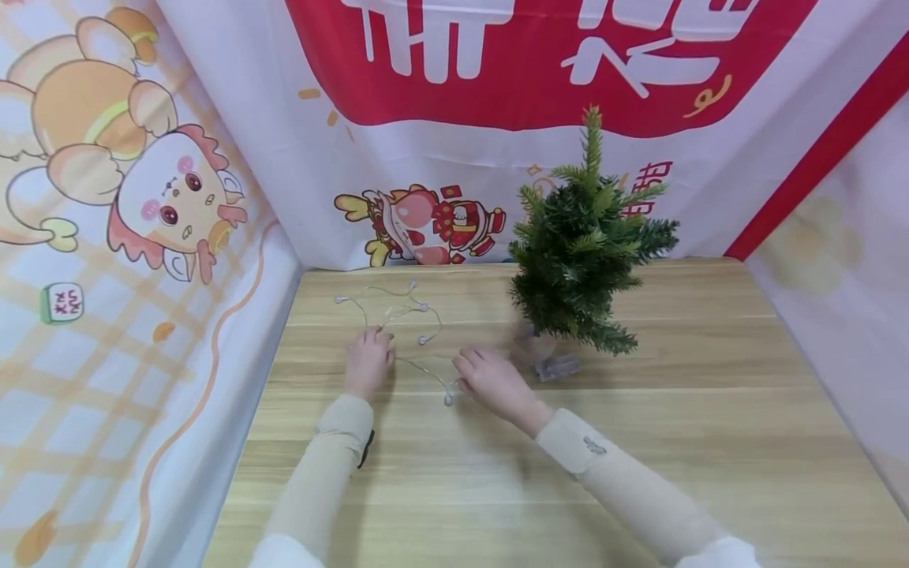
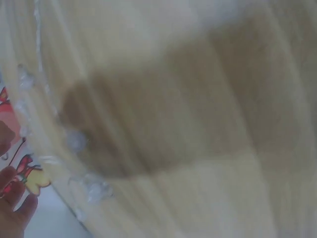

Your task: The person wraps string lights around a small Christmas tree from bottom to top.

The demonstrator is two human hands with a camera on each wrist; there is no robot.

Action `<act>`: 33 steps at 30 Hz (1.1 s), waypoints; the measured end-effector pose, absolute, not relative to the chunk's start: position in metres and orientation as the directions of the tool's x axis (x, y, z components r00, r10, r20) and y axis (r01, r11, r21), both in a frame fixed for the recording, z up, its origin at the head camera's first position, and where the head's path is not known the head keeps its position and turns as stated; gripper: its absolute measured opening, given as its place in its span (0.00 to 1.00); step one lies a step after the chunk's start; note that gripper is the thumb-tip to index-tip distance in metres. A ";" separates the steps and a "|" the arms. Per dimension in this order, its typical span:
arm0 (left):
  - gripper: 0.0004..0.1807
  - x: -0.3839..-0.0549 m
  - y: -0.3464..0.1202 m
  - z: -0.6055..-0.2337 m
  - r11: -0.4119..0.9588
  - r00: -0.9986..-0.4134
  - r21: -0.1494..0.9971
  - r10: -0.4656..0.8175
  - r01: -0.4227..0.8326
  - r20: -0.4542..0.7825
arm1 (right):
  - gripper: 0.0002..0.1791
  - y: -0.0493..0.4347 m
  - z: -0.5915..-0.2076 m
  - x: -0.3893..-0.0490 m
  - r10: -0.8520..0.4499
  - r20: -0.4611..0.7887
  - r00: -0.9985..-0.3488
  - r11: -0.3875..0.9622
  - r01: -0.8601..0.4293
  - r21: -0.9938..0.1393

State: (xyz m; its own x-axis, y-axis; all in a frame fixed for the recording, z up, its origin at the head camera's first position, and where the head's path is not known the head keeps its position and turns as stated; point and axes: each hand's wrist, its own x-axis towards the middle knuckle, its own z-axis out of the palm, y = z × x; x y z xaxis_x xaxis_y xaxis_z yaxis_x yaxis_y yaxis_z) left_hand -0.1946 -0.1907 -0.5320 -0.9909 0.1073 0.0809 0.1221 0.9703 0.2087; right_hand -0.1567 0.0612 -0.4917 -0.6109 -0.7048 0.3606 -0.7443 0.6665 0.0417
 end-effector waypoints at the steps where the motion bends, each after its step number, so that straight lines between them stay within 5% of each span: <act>1: 0.16 -0.193 -0.190 -0.535 0.970 -0.992 0.214 0.103 0.116 0.068 | 0.13 0.062 -0.498 -0.157 -0.708 0.341 -0.618 0.671 -0.740 0.052; 7: 0.17 -0.185 -0.183 -0.548 0.955 -0.996 0.286 0.084 0.079 -0.004 | 0.18 0.065 -0.527 -0.159 -0.721 0.185 -0.668 0.689 -0.719 0.090; 16: 0.20 -0.183 -0.177 -0.558 0.974 -0.991 0.202 0.116 0.099 -0.071 | 0.27 0.063 -0.547 -0.158 -0.674 -0.052 -0.737 0.736 -0.662 -0.141; 21: 0.22 -0.182 -0.175 -0.559 0.978 -0.987 0.179 0.122 0.102 -0.105 | 0.31 0.058 -0.551 -0.158 -0.672 -0.136 -0.728 0.740 -0.663 -0.108; 27: 0.18 -0.182 -0.174 -0.560 0.979 -0.988 0.182 0.117 0.097 -0.104 | 0.32 0.056 -0.560 -0.162 -0.664 -0.134 -0.736 0.748 -0.657 -0.097; 33: 0.09 -0.182 -0.174 -0.559 0.979 -0.986 0.164 0.140 0.124 -0.092 | 0.20 0.057 -0.566 -0.168 -0.658 -0.058 -0.751 0.753 -0.658 -0.027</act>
